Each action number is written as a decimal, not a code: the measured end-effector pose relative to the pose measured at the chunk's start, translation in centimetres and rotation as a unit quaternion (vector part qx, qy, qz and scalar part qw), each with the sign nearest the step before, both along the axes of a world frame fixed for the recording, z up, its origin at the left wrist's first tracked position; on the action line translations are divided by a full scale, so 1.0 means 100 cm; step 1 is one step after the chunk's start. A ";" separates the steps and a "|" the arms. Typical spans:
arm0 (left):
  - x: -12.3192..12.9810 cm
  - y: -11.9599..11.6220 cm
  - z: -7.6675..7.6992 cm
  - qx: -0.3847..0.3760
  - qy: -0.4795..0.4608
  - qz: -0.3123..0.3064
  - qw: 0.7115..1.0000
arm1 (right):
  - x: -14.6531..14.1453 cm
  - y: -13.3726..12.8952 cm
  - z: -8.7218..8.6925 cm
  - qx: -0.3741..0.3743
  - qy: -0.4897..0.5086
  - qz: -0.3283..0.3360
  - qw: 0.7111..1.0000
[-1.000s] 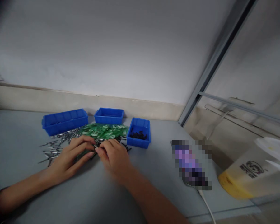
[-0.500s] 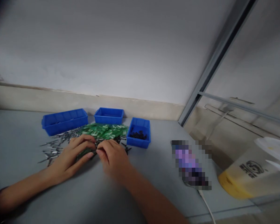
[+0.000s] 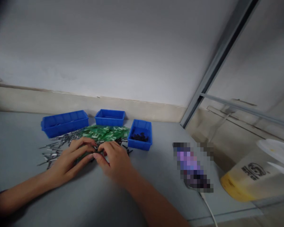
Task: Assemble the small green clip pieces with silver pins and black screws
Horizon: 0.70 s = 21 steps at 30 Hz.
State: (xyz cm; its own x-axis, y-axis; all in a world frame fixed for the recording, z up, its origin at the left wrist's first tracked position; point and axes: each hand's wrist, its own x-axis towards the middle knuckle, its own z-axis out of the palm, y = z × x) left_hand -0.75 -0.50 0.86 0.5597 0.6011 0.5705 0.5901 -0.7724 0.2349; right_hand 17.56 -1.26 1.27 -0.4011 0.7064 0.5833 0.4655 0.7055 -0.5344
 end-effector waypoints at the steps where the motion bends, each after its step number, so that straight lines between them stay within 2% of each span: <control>1: 0.000 0.000 0.000 0.001 0.000 0.001 1.000 | 0.000 0.000 0.001 0.002 -0.003 0.001 1.000; 10: 0.003 -0.002 0.002 -0.001 -0.001 0.023 1.000 | 0.000 0.002 -0.002 0.016 -0.006 0.006 1.000; 21: 0.003 -0.003 0.004 -0.026 0.002 0.015 1.000 | 0.000 0.002 -0.003 0.012 0.006 0.007 1.000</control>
